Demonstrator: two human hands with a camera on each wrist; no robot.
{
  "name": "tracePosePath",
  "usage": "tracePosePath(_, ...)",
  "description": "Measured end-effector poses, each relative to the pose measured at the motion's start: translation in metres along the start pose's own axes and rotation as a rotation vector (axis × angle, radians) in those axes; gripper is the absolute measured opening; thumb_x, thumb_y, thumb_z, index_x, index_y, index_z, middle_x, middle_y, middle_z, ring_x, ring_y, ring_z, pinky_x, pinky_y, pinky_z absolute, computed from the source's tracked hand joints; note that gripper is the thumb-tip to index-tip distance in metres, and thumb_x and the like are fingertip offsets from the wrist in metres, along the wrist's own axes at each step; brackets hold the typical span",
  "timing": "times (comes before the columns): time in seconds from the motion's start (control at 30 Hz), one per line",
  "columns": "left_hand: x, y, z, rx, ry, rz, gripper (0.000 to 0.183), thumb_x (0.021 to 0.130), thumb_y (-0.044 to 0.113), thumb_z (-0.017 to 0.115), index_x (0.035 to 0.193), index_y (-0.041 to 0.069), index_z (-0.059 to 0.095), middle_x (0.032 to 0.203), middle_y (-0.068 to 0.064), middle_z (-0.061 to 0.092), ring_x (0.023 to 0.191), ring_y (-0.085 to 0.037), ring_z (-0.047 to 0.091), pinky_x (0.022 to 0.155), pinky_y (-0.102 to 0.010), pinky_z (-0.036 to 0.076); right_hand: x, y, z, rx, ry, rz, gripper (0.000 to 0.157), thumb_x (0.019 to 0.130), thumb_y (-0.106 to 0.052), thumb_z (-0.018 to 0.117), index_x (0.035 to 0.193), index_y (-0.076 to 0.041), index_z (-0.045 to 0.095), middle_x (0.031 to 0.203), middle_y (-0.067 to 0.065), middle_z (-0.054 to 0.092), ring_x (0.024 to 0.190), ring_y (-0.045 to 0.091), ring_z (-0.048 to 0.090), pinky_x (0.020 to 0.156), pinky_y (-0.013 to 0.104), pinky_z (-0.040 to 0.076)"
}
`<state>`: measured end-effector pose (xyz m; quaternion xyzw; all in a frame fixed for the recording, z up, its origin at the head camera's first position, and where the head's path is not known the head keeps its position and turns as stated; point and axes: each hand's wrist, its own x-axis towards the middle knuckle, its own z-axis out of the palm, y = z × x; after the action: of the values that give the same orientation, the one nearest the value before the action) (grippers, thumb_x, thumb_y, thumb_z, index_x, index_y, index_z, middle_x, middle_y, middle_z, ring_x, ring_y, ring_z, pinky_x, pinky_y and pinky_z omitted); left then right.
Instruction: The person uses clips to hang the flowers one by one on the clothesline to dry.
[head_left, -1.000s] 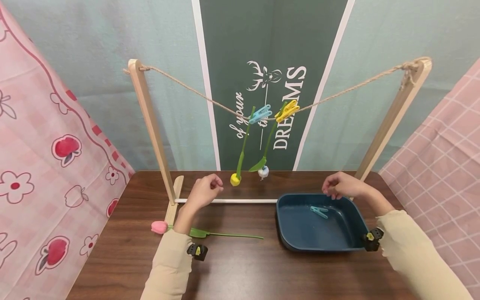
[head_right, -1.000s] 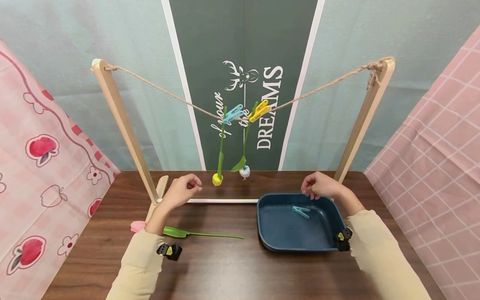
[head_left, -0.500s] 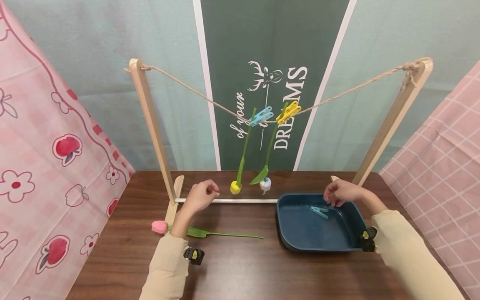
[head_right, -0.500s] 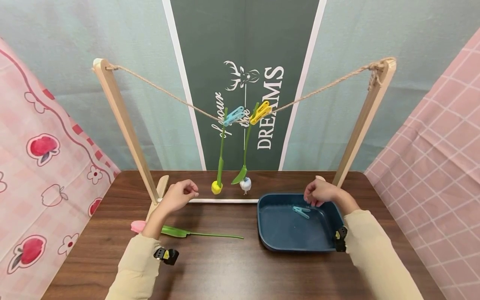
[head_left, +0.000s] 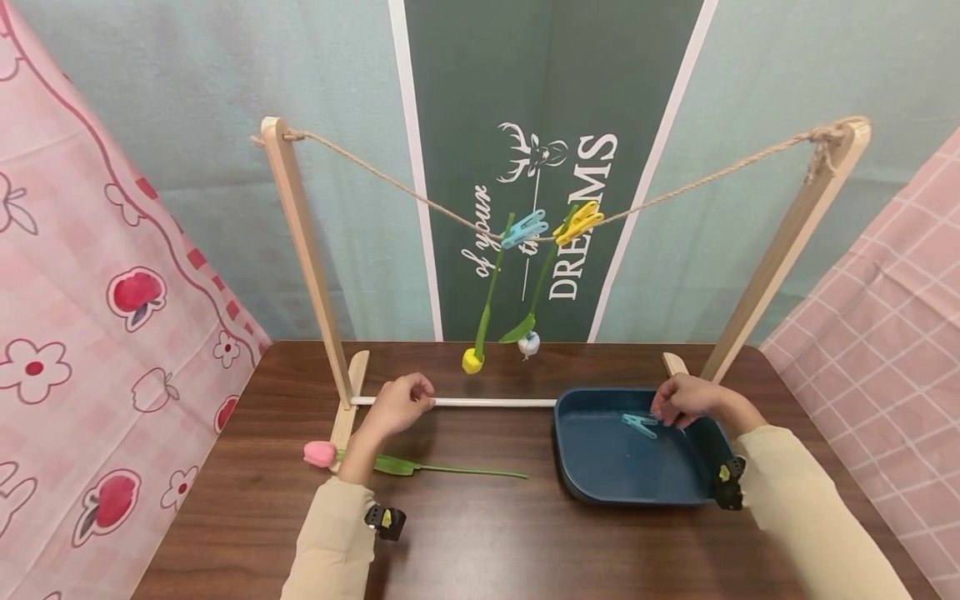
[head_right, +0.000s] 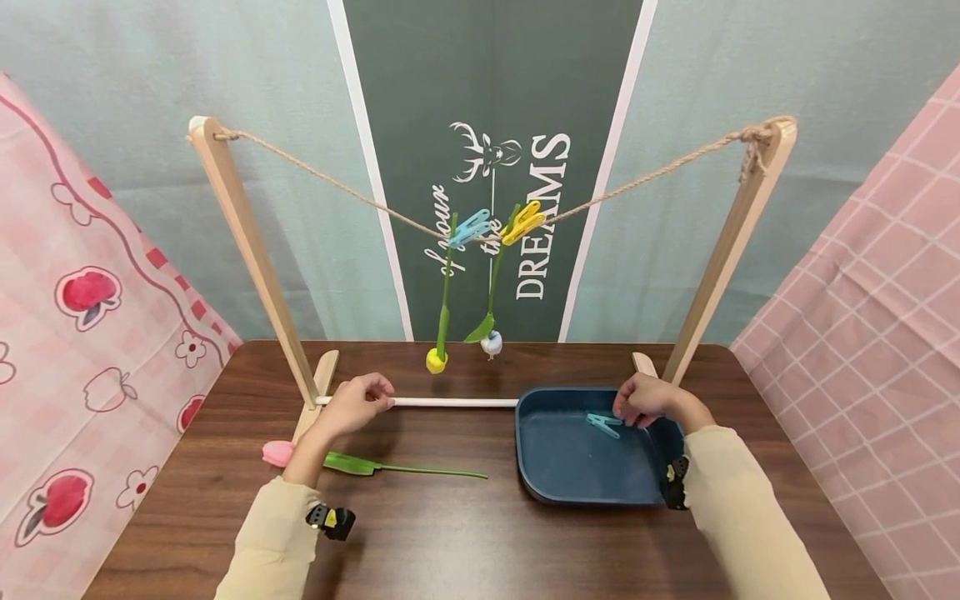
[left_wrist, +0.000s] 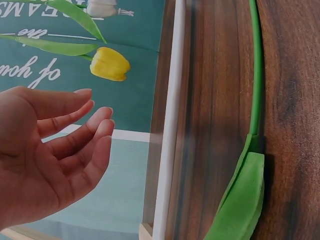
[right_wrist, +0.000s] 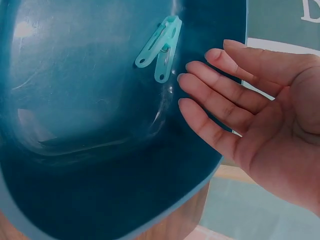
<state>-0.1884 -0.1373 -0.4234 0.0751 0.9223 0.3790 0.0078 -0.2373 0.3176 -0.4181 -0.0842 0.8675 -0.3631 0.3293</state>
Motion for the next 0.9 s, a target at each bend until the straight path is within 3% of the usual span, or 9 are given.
tracePosePath(0.6, -0.004, -0.003, 0.002, 0.018, -0.05, -0.042, 0.008, 0.082, 0.011, 0.066, 0.087, 0.006, 0.062, 0.076, -0.003, 0.06, 0.073, -0.018, 0.055, 0.066, -0.035, 0.044, 0.002, 0.005, 0.007, 0.022, -0.098, 0.101, 0.018, 0.08, 0.004, 0.053, 0.094, 0.01, 0.062, 0.087, 0.012, 0.062, 0.079, 0.021, 0.056, 0.064, 0.039, 0.049)
tracePosePath(0.9, -0.005, -0.005, 0.002, 0.014, -0.056, -0.031, 0.007, 0.082, 0.01, 0.065, 0.085, 0.006, 0.061, 0.073, -0.002, 0.058, 0.069, -0.016, 0.053, 0.063, -0.032, 0.042, 0.001, 0.011, 0.01, 0.0, -0.119, 0.092, 0.016, 0.078, 0.006, 0.053, 0.091, 0.01, 0.062, 0.091, 0.015, 0.062, 0.081, 0.021, 0.054, 0.065, 0.041, 0.048)
